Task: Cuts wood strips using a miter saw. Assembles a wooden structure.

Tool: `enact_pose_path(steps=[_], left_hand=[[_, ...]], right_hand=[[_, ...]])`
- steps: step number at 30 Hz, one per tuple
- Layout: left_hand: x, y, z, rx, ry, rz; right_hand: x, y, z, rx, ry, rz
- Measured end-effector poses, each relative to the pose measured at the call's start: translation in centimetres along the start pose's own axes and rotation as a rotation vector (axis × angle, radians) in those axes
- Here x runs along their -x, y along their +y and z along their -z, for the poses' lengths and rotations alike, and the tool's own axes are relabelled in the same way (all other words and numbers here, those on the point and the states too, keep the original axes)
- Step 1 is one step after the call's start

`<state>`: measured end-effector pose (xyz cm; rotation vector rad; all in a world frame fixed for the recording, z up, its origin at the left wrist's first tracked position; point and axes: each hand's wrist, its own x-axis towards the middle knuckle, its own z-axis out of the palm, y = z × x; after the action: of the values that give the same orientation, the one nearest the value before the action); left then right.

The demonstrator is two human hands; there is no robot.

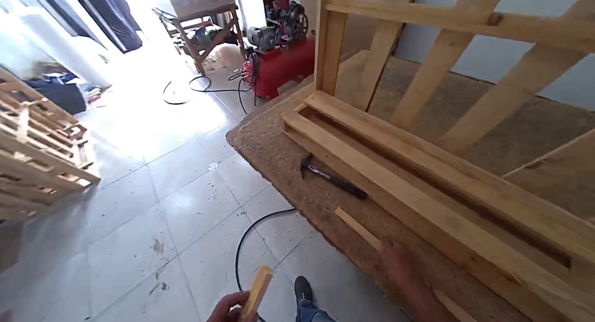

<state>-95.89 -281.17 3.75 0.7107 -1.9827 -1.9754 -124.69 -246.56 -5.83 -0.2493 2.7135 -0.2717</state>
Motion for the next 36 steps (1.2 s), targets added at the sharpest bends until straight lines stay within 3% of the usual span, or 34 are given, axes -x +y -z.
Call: enact_pose_path(steps=[3,5,7,11,13,16,19,22,25,36], left_hand=[[-11.4,3.5,-0.5,-0.285,-0.167,-0.062],[-19.5,5.1,-1.7,-0.463,-0.302,-0.181],[-27.9,7.2,-3.3,-0.58,-0.445,-0.296],[-44.6,11.5,-6.0,-0.622,-0.535,-0.35],[-53.6,12.8,-7.7,-0.487,-0.488,-0.208],[-67.2,11.5,-11.8,-0.171,-0.5,-0.037],[-77.0,10.1,-16.1,-0.223,-0.475,0.094],[-82.7,7.9,-18.9,-0.314,-0.47,0.188],[-85.3,6.5,-20.1,-0.333,-0.5,0.226],[-87.5,6.0,-21.2,-0.073,-0.528,0.356]], right_hand=[[-0.6,-10.1,6.3,-0.504,-0.021,0.06],[-2.4,-16.9,9.4,-0.924,-0.191,0.181],[-6.4,-22.4,12.1,-1.167,-0.322,0.222],[-17.1,-27.6,16.0,-1.187,-0.102,0.121],[-23.8,-29.0,17.2,-1.195,0.068,0.076],[-34.7,-31.6,18.0,-1.214,0.276,-0.108],[-43.5,-33.4,17.7,-1.046,0.41,-0.368],[-48.4,-34.6,17.4,-0.907,0.389,-0.592],[-50.7,-34.9,17.0,-0.878,0.371,-0.678],[-52.1,-34.9,16.1,-0.937,0.444,-0.775]])
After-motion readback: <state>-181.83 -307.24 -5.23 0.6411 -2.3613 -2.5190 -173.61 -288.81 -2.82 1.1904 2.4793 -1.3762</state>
